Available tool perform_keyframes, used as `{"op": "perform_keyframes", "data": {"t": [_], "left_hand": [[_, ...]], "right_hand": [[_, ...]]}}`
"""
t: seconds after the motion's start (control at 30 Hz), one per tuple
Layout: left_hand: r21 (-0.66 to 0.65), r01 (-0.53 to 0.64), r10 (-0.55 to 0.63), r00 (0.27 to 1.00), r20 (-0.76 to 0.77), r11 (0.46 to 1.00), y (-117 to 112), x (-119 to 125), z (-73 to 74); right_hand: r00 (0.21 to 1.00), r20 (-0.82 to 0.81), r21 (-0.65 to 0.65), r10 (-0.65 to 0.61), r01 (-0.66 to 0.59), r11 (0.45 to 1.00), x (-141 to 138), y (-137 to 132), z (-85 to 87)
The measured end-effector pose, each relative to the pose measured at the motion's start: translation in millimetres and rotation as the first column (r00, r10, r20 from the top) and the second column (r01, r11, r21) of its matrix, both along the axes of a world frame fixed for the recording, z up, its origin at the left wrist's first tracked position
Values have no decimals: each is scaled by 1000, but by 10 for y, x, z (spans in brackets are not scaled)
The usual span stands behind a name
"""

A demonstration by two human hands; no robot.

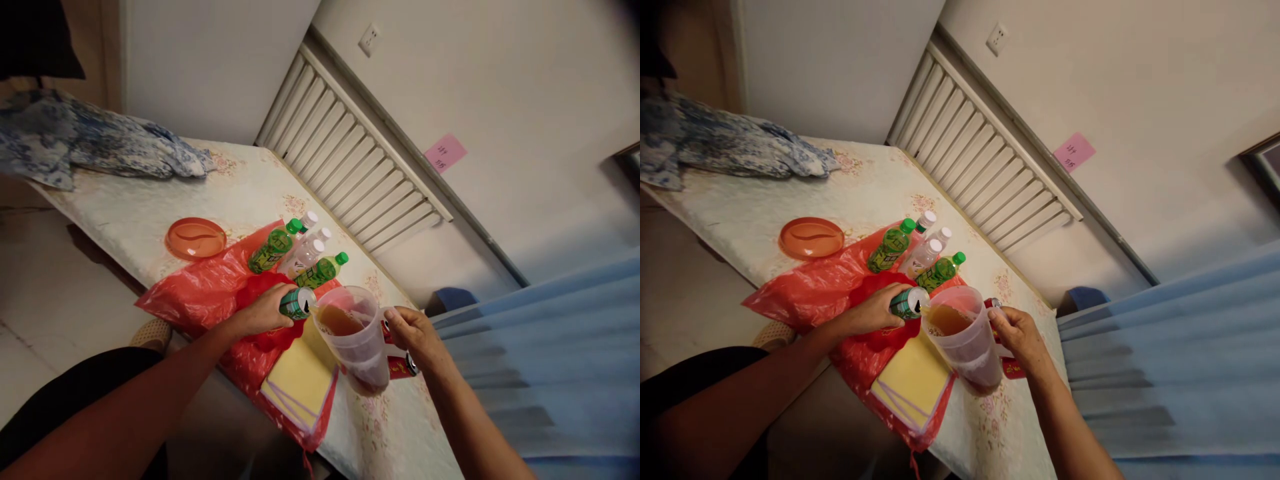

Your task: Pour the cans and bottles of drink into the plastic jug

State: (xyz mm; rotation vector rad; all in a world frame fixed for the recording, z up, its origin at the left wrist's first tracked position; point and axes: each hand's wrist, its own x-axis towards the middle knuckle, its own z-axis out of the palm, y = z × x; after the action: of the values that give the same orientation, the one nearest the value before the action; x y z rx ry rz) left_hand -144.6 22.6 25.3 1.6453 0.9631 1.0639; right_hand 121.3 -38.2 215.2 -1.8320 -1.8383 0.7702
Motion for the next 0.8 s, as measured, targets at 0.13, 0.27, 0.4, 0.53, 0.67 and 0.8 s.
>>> {"op": "perform_keyframes", "data": {"t": [0.13,0.27,0.4,0.53,0.67,0.8], "left_hand": [[24,0,0,1000,-6,1000,4,6,-18],[15,-1,2,1000,-30,1000,-3,4,-3],[21,-2,2,1000,-27,1000,-2,3,3],[28,3,-2,999,-32,1000,2,5,-4],[26,7,-6,999,-35,1000,-1,1,4],[28,7,-6,999,-51,1000,2,1,3]], "right_hand": [[1000,7,1,2,-2,1000,27,8,-7],[1000,16,2,11,-11,1000,48,15,-8],[999,28,7,28,-28,1000,35,13,6],[999,42,6,23,-23,1000,30,12,11],[998,52,-1,24,-24,1000,24,12,19],[999,47,-10,21,-20,1000,14,10,33]]}}
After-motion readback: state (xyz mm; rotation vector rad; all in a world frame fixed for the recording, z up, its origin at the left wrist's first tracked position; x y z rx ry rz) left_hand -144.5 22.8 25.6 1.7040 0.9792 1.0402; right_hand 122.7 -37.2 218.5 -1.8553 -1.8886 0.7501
